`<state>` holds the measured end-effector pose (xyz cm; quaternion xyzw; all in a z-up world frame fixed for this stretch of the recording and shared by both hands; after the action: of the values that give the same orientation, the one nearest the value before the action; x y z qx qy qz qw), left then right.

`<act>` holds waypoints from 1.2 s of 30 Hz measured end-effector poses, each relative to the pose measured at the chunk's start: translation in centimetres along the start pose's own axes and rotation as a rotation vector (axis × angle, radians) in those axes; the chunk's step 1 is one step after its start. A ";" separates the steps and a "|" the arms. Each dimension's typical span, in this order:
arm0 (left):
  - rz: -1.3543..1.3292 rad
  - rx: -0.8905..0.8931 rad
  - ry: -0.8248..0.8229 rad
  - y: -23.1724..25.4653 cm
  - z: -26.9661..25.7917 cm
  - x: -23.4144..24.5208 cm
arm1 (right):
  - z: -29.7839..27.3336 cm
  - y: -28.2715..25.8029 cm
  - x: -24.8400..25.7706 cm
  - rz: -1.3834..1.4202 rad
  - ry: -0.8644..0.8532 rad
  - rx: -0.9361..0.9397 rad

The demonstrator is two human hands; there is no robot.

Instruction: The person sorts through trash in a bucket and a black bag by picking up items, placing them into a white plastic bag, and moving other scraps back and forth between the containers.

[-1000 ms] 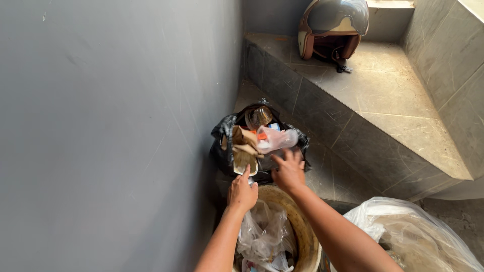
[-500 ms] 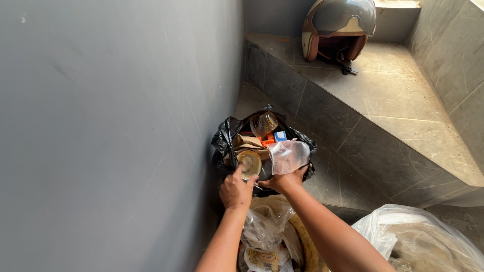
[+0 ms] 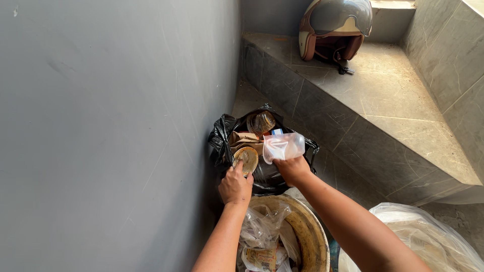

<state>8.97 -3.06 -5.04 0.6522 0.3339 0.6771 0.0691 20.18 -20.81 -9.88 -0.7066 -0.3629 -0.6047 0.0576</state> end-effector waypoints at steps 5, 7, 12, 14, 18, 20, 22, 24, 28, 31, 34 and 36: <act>0.011 -0.015 -0.021 -0.6 0.0 0.1 | -0.9 0.3 3.0 0.270 0.182 0.023; 0.006 -0.025 -0.022 -0.8 -0.1 0.7 | -0.7 0.3 4.5 0.111 -0.027 0.039; -0.028 -0.036 -0.001 -0.6 -0.9 2.5 | -1.3 -0.4 9.9 -0.132 -0.362 0.086; -0.059 -0.014 0.003 -0.5 -0.9 3.2 | -2.0 -0.7 12.4 -0.204 -0.394 0.078; -0.031 -0.031 -0.022 -0.6 -1.2 3.6 | -4.2 -2.6 14.2 -0.398 -0.387 0.015; -0.040 -0.013 -0.045 -0.6 -1.0 3.6 | -4.8 -3.5 14.4 -0.415 -0.372 0.007; -0.042 -0.015 -0.036 -0.8 -1.3 3.6 | -5.5 -4.1 14.5 -0.430 -0.362 0.003; -0.042 -0.022 -0.026 -0.9 -1.3 3.7 | -6.4 -4.6 15.1 -0.425 -0.327 0.064; -0.057 -0.061 0.032 -1.1 -1.4 3.8 | -8.6 -5.6 16.8 -0.519 -0.180 0.107; -0.074 -0.083 0.019 -1.3 -1.2 4.0 | -9.9 -4.1 19.2 -0.353 0.003 0.169; -0.083 -0.102 -0.016 -1.8 -1.4 4.0 | -10.7 -0.6 19.9 -0.207 -0.204 0.250; -0.065 -0.102 -0.020 -2.2 -1.5 4.2 | -11.6 1.5 20.4 0.100 -0.089 0.292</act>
<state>6.28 0.32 -2.64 0.6433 0.3193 0.6840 0.1277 11.77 -18.92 11.96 -0.7340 -0.4134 -0.5100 0.1738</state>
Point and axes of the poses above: each hand's wrist, its own z-axis towards the middle knuckle, its own x-axis out of the back of the hand, y = z × x, the point moved 4 cm from there along z, towards the middle knuckle, and after that the axes turned 9 degrees about -y, right-handed, at the moved point
